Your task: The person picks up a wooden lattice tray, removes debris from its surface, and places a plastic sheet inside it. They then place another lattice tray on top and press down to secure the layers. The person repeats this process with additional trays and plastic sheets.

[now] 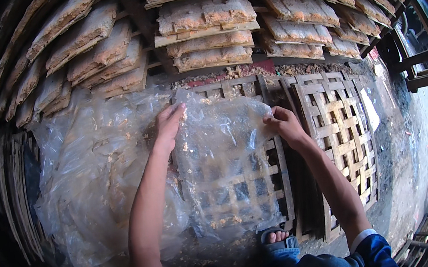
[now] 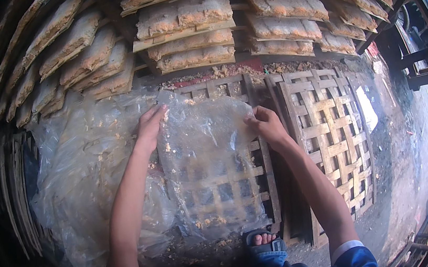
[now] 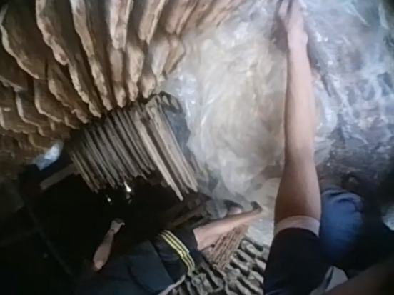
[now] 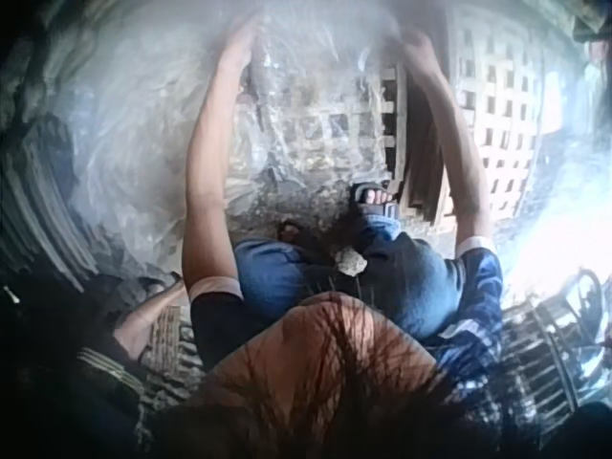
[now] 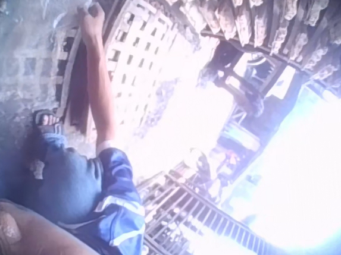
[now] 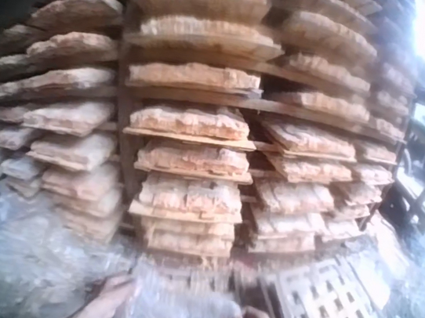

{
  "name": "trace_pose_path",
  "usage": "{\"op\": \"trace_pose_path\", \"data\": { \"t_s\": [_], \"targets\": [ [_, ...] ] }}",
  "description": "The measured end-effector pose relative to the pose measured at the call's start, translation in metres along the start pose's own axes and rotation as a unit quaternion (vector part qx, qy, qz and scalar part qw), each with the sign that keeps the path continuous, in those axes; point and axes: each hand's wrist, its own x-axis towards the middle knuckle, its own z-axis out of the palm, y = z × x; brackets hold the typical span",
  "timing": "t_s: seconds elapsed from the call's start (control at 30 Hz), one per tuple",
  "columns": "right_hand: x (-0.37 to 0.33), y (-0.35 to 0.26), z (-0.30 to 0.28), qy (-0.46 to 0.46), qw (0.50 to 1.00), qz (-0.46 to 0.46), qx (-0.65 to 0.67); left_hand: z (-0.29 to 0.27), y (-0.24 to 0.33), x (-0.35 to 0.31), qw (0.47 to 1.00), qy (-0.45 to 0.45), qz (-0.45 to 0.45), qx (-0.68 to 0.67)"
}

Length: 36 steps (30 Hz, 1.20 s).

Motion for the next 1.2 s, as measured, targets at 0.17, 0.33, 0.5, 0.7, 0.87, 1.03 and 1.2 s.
{"op": "trace_pose_path", "data": {
  "t_s": [0.17, 0.33, 0.5, 0.7, 0.87, 1.03, 1.2],
  "targets": [
    [-0.033, -0.031, 0.005, -0.036, 0.997, -0.055, -0.030, -0.022, 0.038, -0.037, 0.993, -0.036, 0.104, -0.030],
    [-0.076, -0.092, 0.010, -0.100, 0.986, -0.080, -0.108, -0.049, 0.125, -0.125, 0.972, -0.023, 0.221, -0.080],
    [-0.113, -0.171, 0.053, -0.194, 0.971, -0.118, -0.073, -0.086, 0.206, -0.220, 0.918, 0.064, 0.388, -0.037],
    [-0.112, -0.287, 0.118, -0.228, 0.852, -0.318, -0.348, -0.150, 0.260, -0.315, 0.828, 0.194, 0.518, 0.092],
    [-0.160, -0.393, 0.231, -0.283, 0.746, -0.536, -0.276, -0.176, 0.271, -0.374, 0.813, 0.201, 0.521, 0.162],
    [-0.190, -0.395, 0.353, -0.500, 0.674, -0.500, -0.214, -0.181, 0.274, -0.424, 0.785, 0.250, 0.506, 0.256],
    [-0.202, -0.350, 0.366, -0.550, 0.708, -0.407, -0.174, -0.199, 0.264, -0.457, 0.757, 0.347, 0.452, 0.320]
  ]
}}
